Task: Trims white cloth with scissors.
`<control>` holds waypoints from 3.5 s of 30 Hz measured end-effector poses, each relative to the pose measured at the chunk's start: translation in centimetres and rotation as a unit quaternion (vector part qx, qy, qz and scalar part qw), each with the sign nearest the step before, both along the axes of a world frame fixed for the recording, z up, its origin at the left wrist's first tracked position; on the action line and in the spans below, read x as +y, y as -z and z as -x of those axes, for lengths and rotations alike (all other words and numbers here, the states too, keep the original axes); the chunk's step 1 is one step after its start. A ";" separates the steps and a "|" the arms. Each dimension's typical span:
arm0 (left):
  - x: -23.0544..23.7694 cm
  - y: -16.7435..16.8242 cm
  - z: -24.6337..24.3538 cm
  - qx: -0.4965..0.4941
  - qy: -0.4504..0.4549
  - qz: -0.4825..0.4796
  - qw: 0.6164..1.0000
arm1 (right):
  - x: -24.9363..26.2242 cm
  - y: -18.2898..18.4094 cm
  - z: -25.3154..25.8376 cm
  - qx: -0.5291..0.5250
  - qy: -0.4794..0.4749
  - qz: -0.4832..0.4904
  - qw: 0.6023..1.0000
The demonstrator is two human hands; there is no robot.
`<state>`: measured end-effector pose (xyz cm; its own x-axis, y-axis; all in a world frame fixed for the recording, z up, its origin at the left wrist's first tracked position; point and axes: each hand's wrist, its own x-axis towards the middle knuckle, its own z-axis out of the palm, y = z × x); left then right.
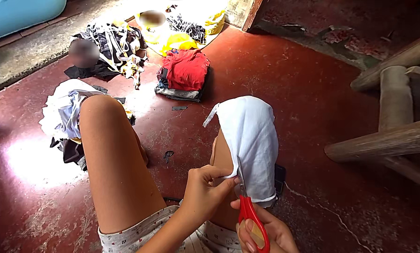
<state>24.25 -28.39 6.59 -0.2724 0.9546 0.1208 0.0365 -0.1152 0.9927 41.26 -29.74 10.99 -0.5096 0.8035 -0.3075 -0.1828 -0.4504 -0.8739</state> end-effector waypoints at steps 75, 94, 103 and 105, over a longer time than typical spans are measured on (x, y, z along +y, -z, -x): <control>-0.7 1.5 -0.1 0.085 0.074 -0.044 0.993 | 1.4 1.1 0.0 0.097 -0.030 0.044 0.994; -0.2 -0.5 0.5 -0.120 0.032 0.025 0.992 | 0.5 0.6 -0.2 0.063 -0.034 -0.011 0.997; -0.1 -1.4 -0.2 -0.252 0.047 0.136 0.957 | -0.3 1.0 0.2 0.079 -0.029 0.018 0.996; 0.2 -1.5 0.1 -0.277 0.047 0.164 0.946 | -0.4 1.0 0.3 0.078 -0.028 0.021 0.996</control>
<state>24.12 -28.22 8.07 -0.1189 0.9389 -0.3229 -0.4941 0.2262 0.8395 40.92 -30.12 10.00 -0.5967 0.7612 -0.2540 -0.2885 -0.4989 -0.8172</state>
